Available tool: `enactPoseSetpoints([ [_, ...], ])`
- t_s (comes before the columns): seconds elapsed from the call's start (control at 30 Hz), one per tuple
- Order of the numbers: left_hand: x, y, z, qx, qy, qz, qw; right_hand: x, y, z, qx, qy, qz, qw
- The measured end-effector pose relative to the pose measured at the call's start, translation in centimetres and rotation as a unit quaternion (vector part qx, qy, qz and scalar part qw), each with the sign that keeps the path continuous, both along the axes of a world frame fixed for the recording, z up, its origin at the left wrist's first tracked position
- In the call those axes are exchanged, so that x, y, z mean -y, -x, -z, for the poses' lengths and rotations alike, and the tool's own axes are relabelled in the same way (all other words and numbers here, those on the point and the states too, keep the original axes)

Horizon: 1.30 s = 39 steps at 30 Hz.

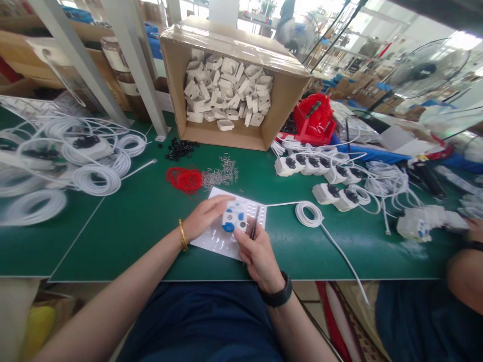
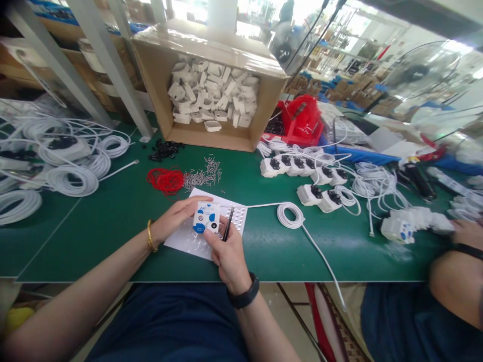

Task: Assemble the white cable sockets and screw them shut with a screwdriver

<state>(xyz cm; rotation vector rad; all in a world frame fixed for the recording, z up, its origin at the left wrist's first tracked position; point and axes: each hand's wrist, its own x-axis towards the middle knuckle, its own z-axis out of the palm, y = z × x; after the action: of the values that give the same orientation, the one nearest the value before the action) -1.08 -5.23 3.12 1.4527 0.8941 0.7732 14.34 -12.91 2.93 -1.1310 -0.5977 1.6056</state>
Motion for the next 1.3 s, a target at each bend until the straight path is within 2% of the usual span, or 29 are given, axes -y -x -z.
enactPoseSetpoints([
  [0.2, -1.1, -1.5, -0.7, -0.002, 0.077, 0.019, 0.997, 0.0, 0.3, 0.2, -0.003, 0.012, 0.015, 1.000],
  [0.4, -1.4, -2.2, -0.5, -0.067, -0.006, -0.011, 0.998, 0.1, 0.7, 0.5, -0.020, 0.009, 0.021, 1.000],
  [0.67, -1.1, -2.6, -0.7, -0.089, -0.050, -0.013, 0.995, 0.1, 1.0, -0.1, -0.031, 0.024, 0.028, 0.999],
  [0.77, -0.5, -1.9, -0.7, -0.100, -0.129, -0.064, 0.984, 0.2, 0.2, -0.6, -0.033, 0.025, 0.027, 0.999],
  [0.83, 0.2, -1.2, -0.6, -0.123, -0.172, -0.113, 0.971, 0.3, -1.0, -1.1, -0.001, 0.003, 0.026, 1.000],
  [0.87, 0.5, -0.8, -0.6, -0.139, -0.178, -0.114, 0.968, 0.4, -1.8, -1.4, 0.034, -0.016, 0.026, 0.999],
  [0.93, 1.2, -0.5, -0.3, -0.176, -0.180, -0.048, 0.967, 0.6, -3.5, -1.9, 0.150, -0.064, 0.030, 0.986],
  [1.0, 1.8, -0.7, 0.1, -0.215, -0.205, 0.056, 0.953, 0.7, -5.1, -2.3, 0.313, -0.116, 0.043, 0.942],
  [1.07, 2.3, -1.5, 0.7, -0.270, -0.241, 0.126, 0.923, 0.8, -6.4, -2.2, 0.485, -0.169, 0.062, 0.856],
  [1.17, 2.5, -2.9, 1.4, -0.350, -0.258, 0.151, 0.888, 0.8, -7.9, -1.1, 0.661, -0.235, 0.069, 0.709],
  [1.23, 2.5, -3.6, 1.7, -0.371, -0.251, 0.145, 0.882, 0.5, -8.7, 0.2, 0.720, -0.255, 0.048, 0.643],
  [1.3, 2.4, -3.9, 1.8, -0.372, -0.245, 0.135, 0.885, 0.1, -9.2, 1.3, 0.758, -0.262, 0.024, 0.596],
])
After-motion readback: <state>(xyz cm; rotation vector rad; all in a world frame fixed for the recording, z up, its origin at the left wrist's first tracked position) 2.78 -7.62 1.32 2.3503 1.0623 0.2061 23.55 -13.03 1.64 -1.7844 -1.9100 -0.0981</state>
